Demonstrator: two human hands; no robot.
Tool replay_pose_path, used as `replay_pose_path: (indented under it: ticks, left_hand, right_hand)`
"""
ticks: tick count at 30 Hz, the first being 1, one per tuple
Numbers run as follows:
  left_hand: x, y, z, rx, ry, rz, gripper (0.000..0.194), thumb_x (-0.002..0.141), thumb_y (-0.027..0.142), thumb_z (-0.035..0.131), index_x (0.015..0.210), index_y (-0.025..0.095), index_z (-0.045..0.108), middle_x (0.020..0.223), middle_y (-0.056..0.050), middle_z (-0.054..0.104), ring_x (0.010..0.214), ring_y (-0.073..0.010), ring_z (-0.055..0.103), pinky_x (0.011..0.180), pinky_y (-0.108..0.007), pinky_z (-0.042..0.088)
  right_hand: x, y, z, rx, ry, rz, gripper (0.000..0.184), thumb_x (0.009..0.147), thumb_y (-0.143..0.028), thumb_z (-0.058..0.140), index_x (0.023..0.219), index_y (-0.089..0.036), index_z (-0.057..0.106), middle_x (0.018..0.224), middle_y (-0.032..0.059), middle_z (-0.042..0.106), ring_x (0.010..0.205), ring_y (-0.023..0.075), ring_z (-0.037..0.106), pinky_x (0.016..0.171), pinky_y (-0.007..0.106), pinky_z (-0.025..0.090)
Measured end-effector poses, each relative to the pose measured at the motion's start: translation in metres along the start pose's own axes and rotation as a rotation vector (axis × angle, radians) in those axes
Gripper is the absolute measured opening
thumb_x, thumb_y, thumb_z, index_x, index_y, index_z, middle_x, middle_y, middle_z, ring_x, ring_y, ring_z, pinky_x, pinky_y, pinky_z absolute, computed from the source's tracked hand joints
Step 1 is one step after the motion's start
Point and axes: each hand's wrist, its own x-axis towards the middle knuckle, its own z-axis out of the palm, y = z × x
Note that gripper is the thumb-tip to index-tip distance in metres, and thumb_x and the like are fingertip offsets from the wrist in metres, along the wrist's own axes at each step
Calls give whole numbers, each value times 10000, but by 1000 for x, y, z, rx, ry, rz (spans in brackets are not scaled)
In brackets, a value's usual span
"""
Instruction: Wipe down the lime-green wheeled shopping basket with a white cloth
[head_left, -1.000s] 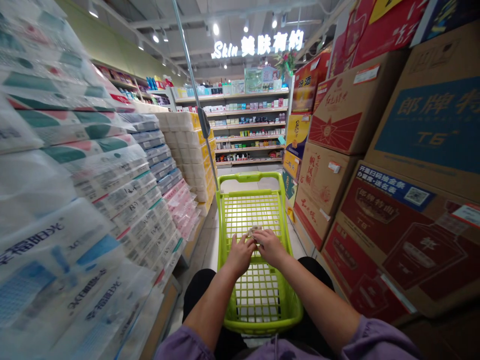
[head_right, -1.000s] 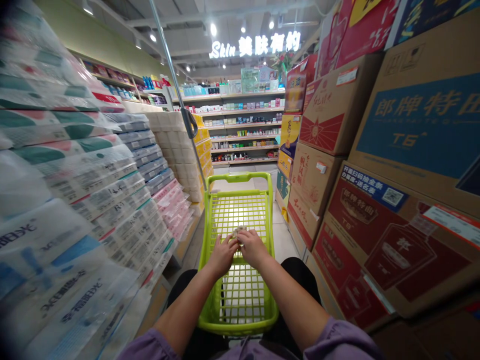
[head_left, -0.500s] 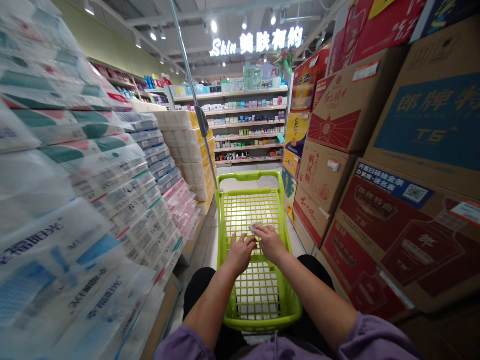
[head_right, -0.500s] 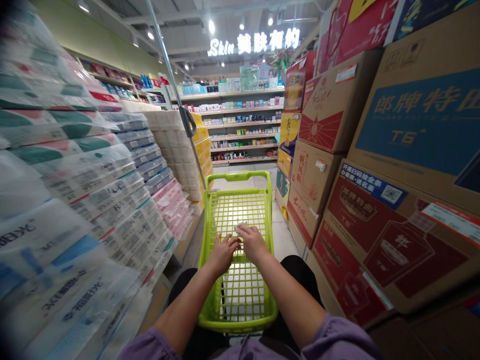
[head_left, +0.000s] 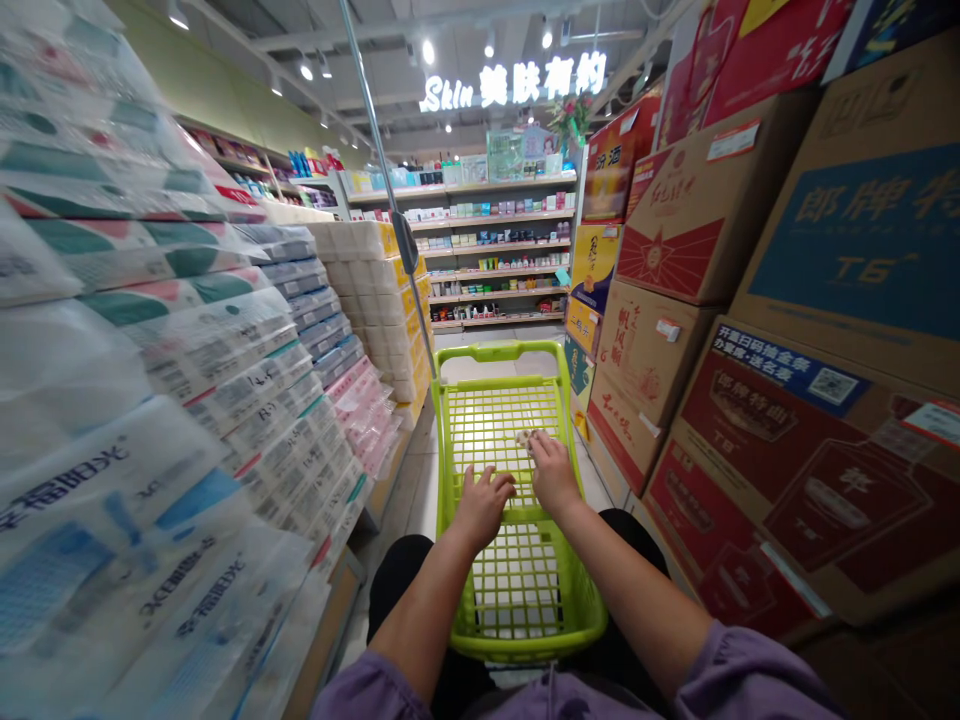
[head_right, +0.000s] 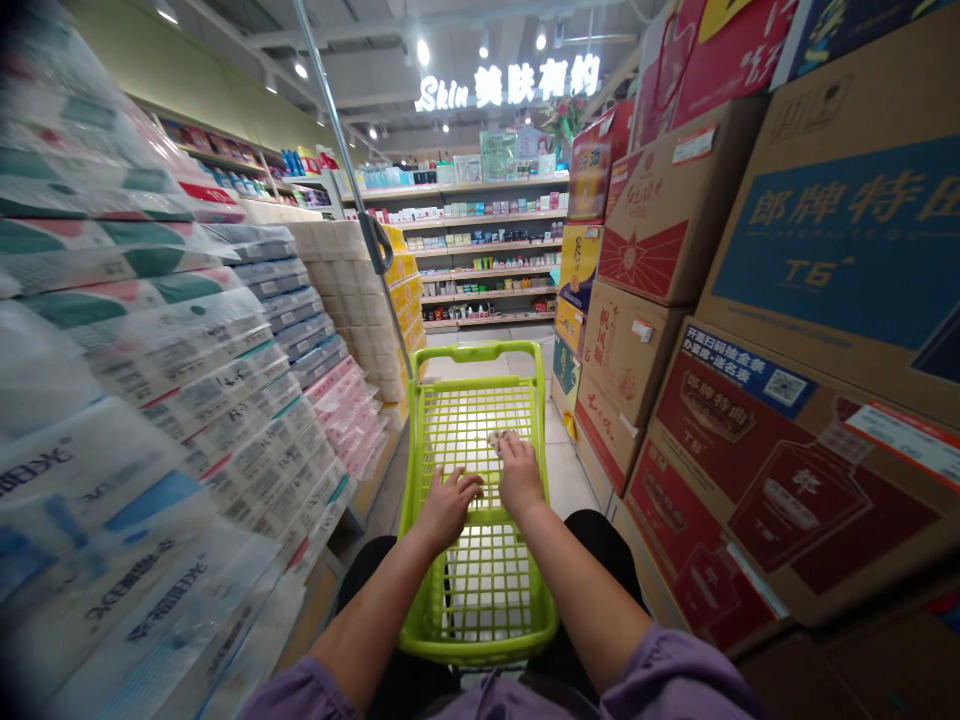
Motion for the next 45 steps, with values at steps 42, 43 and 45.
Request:
replay_pose_path:
  ticks: [42,43,45]
  left_hand:
    - [0,2,-9,1,-43,0,339,831,32,465,1056,232,622,1239,-54,610,1237,-280,485,1073,-657,265]
    - [0,3,-10,-1,-44,-2,347,828,26,461,1057,232,622,1236,-53,611,1231,-278,489,1075,-658,262]
    - [-1,3,-10,2,-49,-5,375,812,7,464,1063,235,622,1234,-50,610,1226,-273,492,1081,-650,258]
  right_hand:
    - [34,-15,-35,319,-317,381,493,781,-149,522,1267,-215,566,991,61,694,846,202,631,761,313,481]
    - [44,-15,-38,340,-361,385,460,796,-164,515,1248,-212,584,1000,63,695,884,214,632,791,331,483]
    - [61,-14,-40,235,-368,317,407,824,-195,519,1218,-232,611,1149,76,660,1104,263,566,929,403,442]
